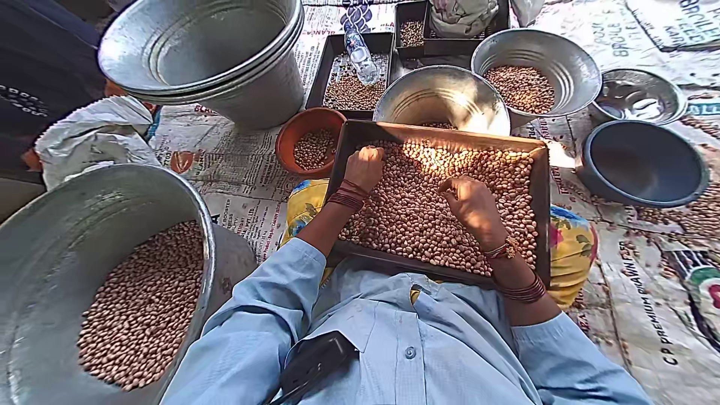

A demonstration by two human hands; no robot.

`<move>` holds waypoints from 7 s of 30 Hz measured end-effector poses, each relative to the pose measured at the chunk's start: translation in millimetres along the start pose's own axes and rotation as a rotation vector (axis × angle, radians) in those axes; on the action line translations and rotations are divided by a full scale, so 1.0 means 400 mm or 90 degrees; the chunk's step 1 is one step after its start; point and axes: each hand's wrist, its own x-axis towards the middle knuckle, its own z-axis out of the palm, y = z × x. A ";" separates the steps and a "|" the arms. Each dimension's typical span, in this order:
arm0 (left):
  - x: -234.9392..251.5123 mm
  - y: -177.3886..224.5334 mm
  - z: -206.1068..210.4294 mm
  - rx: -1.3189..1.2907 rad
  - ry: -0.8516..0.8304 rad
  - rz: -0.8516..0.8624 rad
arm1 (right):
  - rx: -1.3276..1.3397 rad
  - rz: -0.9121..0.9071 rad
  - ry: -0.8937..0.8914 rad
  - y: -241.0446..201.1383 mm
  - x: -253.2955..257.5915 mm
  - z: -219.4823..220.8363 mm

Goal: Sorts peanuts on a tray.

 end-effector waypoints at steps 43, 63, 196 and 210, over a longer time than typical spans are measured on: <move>-0.129 0.103 0.041 -0.132 -0.070 0.122 | 0.113 0.116 0.068 0.084 -0.069 -0.122; -0.144 0.096 -0.013 -0.196 -0.059 0.038 | -0.033 0.078 0.017 0.085 0.004 -0.021; -0.099 -0.046 0.015 -0.095 0.019 -0.051 | -0.275 0.339 -0.187 0.099 0.039 -0.149; -0.106 -0.040 0.012 -0.118 0.025 -0.052 | 0.078 -0.111 0.067 -0.035 0.052 -0.025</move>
